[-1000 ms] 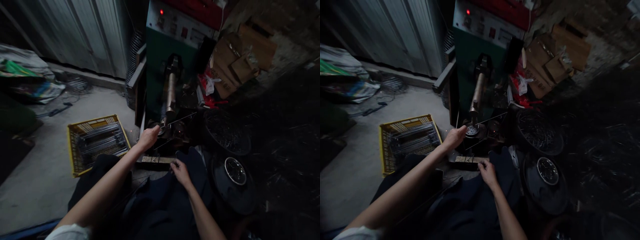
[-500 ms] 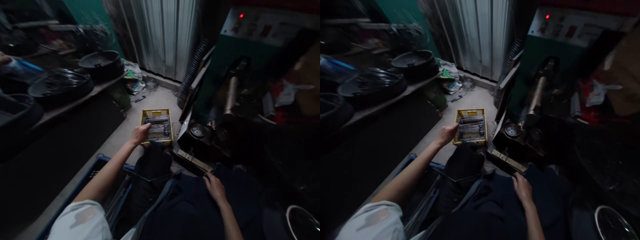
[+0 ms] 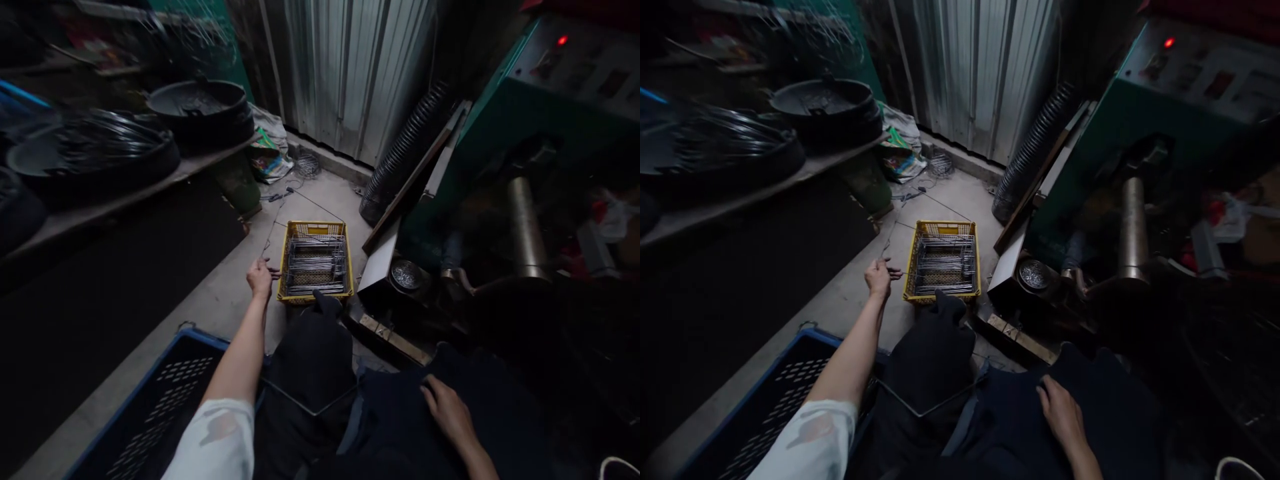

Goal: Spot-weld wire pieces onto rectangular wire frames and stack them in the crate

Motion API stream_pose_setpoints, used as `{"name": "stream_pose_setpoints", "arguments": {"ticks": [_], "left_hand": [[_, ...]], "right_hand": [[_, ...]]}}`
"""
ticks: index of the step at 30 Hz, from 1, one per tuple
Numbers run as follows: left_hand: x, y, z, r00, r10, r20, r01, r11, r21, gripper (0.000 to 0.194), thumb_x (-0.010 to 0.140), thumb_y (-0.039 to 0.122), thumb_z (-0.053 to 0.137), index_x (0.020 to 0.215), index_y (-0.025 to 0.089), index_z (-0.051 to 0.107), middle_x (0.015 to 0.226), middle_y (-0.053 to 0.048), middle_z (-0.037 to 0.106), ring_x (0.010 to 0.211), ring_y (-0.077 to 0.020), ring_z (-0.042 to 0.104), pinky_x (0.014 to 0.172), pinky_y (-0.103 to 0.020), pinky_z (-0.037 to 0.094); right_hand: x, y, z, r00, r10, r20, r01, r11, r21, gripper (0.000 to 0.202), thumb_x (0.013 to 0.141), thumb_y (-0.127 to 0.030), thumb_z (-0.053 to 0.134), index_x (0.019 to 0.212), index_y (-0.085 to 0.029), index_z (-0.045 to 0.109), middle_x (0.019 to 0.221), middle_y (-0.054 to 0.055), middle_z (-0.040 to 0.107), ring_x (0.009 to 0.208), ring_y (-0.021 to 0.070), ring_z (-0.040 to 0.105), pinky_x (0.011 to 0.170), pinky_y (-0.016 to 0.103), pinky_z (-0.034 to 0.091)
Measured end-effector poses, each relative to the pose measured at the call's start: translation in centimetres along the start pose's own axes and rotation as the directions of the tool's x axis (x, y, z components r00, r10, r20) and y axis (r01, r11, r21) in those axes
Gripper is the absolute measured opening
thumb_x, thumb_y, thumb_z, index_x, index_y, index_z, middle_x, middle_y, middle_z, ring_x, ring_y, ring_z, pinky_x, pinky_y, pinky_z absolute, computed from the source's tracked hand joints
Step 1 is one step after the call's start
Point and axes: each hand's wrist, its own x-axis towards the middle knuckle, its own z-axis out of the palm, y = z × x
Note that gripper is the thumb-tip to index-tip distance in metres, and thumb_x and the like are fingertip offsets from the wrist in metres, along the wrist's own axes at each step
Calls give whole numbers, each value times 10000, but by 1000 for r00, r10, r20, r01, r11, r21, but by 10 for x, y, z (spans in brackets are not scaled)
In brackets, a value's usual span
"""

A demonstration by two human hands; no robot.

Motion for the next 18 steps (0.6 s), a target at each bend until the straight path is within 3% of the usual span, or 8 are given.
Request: {"name": "stream_pose_setpoints", "arguments": {"ticks": [4, 7, 10, 13, 15, 16, 17, 18], "left_hand": [[-13, -26, 7, 980, -133, 148, 119, 988, 99, 292, 926, 327, 565, 1150, 139, 566, 991, -60, 639, 746, -145, 634, 630, -298, 566], [-38, -38, -6, 960, -135, 246, 89, 977, 191, 275, 921, 326, 573, 1119, 136, 576, 964, -52, 636, 728, -140, 625, 621, -294, 557], [-82, -34, -35, 942, -12, 334, -69, 971, 230, 234, 924, 347, 547, 1012, 135, 591, 843, -27, 629, 678, -140, 607, 612, -295, 535], [-156, -17, -66, 891, 210, 402, -320, 919, 229, 264, 889, 432, 520, 798, 191, 574, 729, -23, 596, 716, -191, 586, 697, -338, 515], [-213, -7, -78, 802, 336, 494, -481, 854, 200, 270, 850, 474, 546, 768, 218, 567, 780, -34, 607, 776, -210, 578, 770, -351, 494], [-240, -5, -81, 716, 401, 572, -583, 793, 174, 240, 828, 457, 582, 768, 224, 577, 805, -40, 614, 802, -218, 574, 783, -348, 484], [-264, -4, -83, 557, 505, 659, -778, 596, 200, 222, 860, 428, 546, 769, 228, 578, 816, -51, 618, 815, -230, 564, 776, -357, 477], [-283, -4, -83, 456, 556, 695, -874, 429, 230, 210, 882, 385, 521, 755, 229, 583, 812, -58, 623, 808, -236, 557, 751, -357, 471]], "right_hand": [[2, -3, -3, 999, 40, 33, -39, 999, -14, 228, 938, -360, 365, 964, -287, 579, 1022, 44, 691, 917, 231, 668, 686, 292, 450], [4, -3, -3, 996, 68, 59, -65, 997, -50, 237, 943, -356, 366, 1009, -289, 583, 1065, 52, 687, 963, 241, 663, 663, 287, 439], [8, 2, 3, 995, 49, 81, -41, 994, -97, 242, 949, -343, 377, 1040, -278, 590, 1104, 58, 680, 1002, 242, 655, 684, 284, 437], [13, 7, 9, 997, 19, 81, -8, 991, -135, 243, 956, -332, 381, 1047, -262, 596, 1135, 71, 671, 1002, 236, 655, 722, 289, 442], [14, 7, 9, 996, 17, 84, -4, 987, -159, 239, 958, -332, 389, 1052, -252, 594, 1134, 77, 669, 980, 233, 660, 720, 291, 441], [13, 5, 8, 996, 16, 90, 0, 986, -168, 234, 958, -333, 396, 1051, -247, 592, 1125, 76, 670, 968, 231, 663, 716, 290, 438], [11, 3, 6, 996, 15, 93, 2, 985, -175, 225, 957, -333, 405, 1048, -243, 590, 1111, 75, 673, 958, 227, 664, 713, 289, 435], [9, 1, 4, 996, 12, 91, 5, 984, -179, 215, 955, -331, 414, 1045, -240, 587, 1099, 72, 675, 952, 222, 664, 713, 286, 431]]}}
